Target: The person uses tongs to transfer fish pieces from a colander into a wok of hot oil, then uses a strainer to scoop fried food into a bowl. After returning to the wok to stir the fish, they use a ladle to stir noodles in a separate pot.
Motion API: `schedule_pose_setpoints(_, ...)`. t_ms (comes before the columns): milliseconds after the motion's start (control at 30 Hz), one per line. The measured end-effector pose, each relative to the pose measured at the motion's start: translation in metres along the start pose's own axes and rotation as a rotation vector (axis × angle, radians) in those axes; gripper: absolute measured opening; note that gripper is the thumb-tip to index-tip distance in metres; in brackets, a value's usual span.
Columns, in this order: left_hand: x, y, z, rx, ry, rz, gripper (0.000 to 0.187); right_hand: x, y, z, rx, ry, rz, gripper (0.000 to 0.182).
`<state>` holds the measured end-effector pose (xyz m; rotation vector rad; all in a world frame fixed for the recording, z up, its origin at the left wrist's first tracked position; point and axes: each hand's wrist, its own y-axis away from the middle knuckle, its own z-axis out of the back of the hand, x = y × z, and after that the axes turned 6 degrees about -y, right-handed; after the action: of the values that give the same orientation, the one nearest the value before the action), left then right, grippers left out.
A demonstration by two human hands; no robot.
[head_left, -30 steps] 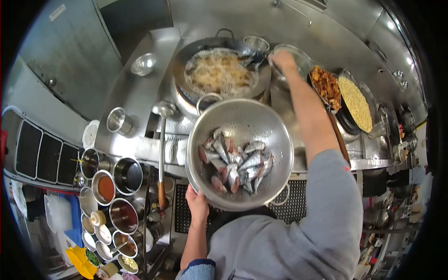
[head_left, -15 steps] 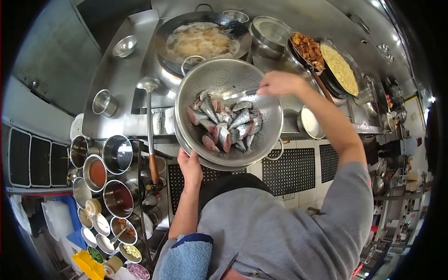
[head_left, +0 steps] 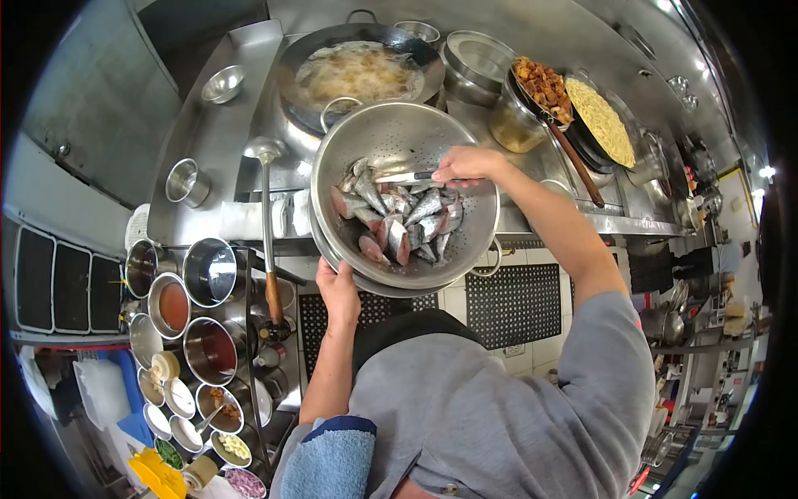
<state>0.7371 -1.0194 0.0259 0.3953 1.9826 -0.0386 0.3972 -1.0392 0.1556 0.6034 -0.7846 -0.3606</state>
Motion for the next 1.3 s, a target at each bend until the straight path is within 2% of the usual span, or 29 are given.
schedule_pose_setpoints(67, 0.002, 0.001, 0.0, 0.0, -0.004, 0.002, 0.017, -0.001, -0.01, -0.005, 0.026, -0.004, 0.027, 0.034)
schedule_pose_setpoints(167, -0.006, 0.001, -0.006, -0.033, 0.012, 0.012, 0.017, 0.0, 0.0, -0.005, -0.077, -0.092, 0.078, 0.034)
schedule_pose_setpoints(367, -0.001, 0.001, 0.0, 0.007, 0.016, 0.015, 0.018, 0.003, 0.048, 0.028, -0.26, -0.021, 0.15, 0.038)
schedule_pose_setpoints(467, -0.004, 0.002, -0.002, 0.013, 0.012, 0.031, 0.018, -0.004, 0.064, 0.035, -0.323, -0.205, 0.214, 0.038)
schedule_pose_setpoints(533, -0.004, 0.001, -0.001, 0.014, 0.002, 0.031, 0.019, 0.0, 0.075, 0.039, -0.389, -0.192, 0.238, 0.037)
schedule_pose_setpoints(600, -0.003, -0.001, 0.0, 0.014, -0.015, 0.01, 0.019, 0.008, 0.085, 0.055, -0.432, -0.161, 0.249, 0.037)
schedule_pose_setpoints(633, -0.003, 0.0, 0.0, 0.004, -0.023, 0.012, 0.019, 0.007, 0.084, 0.066, -0.418, -0.298, 0.256, 0.037)
schedule_pose_setpoints(733, 0.001, 0.0, 0.001, -0.015, -0.023, 0.019, 0.018, 0.032, 0.092, 0.103, -0.523, -0.28, 0.336, 0.04)
schedule_pose_setpoints(867, -0.003, 0.003, -0.006, -0.077, -0.04, 0.022, 0.011, 0.067, 0.058, 0.146, -0.729, 0.053, 0.408, 0.038)
schedule_pose_setpoints(967, -0.011, 0.006, -0.012, -0.099, -0.009, 0.04, 0.011, 0.08, -0.002, 0.16, -0.881, 0.571, 0.626, 0.033)
schedule_pose_setpoints(1067, -0.009, 0.005, -0.011, -0.113, 0.02, 0.067, 0.011, 0.119, -0.031, 0.14, -0.782, 0.768, 0.412, 0.03)
schedule_pose_setpoints(1200, -0.01, 0.006, -0.014, -0.147, 0.008, 0.062, 0.012, 0.136, -0.084, 0.114, -0.608, 1.143, 0.431, 0.022)
schedule_pose_setpoints(1300, 0.002, 0.005, -0.003, -0.112, -0.022, 0.057, 0.02, 0.149, -0.095, 0.098, -0.597, 1.1, 0.384, 0.018)
